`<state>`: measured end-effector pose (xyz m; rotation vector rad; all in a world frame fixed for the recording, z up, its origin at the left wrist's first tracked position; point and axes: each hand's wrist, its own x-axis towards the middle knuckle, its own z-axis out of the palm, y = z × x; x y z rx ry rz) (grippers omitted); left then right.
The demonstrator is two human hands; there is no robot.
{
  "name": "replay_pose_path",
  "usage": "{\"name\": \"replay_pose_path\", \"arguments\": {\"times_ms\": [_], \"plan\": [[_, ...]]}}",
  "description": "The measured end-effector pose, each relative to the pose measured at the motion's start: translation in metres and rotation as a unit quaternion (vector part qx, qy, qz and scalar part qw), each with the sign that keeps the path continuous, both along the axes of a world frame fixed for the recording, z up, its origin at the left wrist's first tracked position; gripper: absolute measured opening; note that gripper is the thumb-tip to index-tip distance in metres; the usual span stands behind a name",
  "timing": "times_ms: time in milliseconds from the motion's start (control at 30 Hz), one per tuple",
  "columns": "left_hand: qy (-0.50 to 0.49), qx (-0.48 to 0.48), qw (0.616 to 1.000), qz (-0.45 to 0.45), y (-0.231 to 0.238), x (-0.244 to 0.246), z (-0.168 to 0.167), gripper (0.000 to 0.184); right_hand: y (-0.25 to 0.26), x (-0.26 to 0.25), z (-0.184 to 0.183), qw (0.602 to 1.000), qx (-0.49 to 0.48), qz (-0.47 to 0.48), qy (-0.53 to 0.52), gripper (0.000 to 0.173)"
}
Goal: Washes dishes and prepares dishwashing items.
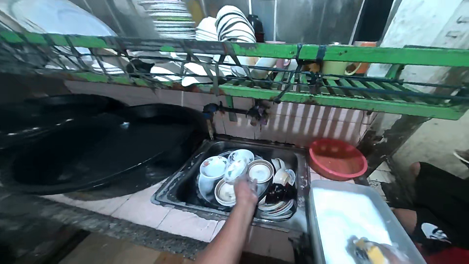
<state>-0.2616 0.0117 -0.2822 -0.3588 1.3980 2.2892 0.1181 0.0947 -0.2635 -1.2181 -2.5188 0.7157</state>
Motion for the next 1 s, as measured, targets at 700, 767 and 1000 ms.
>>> {"name": "replay_pose_path", "arguments": {"times_ms": [700, 767, 1000], "plan": [[0.033, -0.068, 0.812, -0.579, -0.020, 0.156, 0.059, 0.064, 0.043, 0.035, 0.000, 0.947, -0.016, -0.222, -0.230, 0.053], [0.027, -0.070, 0.814, -0.576, -0.015, 0.154, 0.060, 0.063, 0.045, 0.036, -0.003, 0.948, -0.012, -0.228, -0.224, 0.051], [0.012, -0.093, 0.810, -0.579, -0.001, 0.136, 0.047, 0.058, 0.045, 0.025, -0.008, 0.942, -0.012, -0.252, -0.221, 0.053]]}}
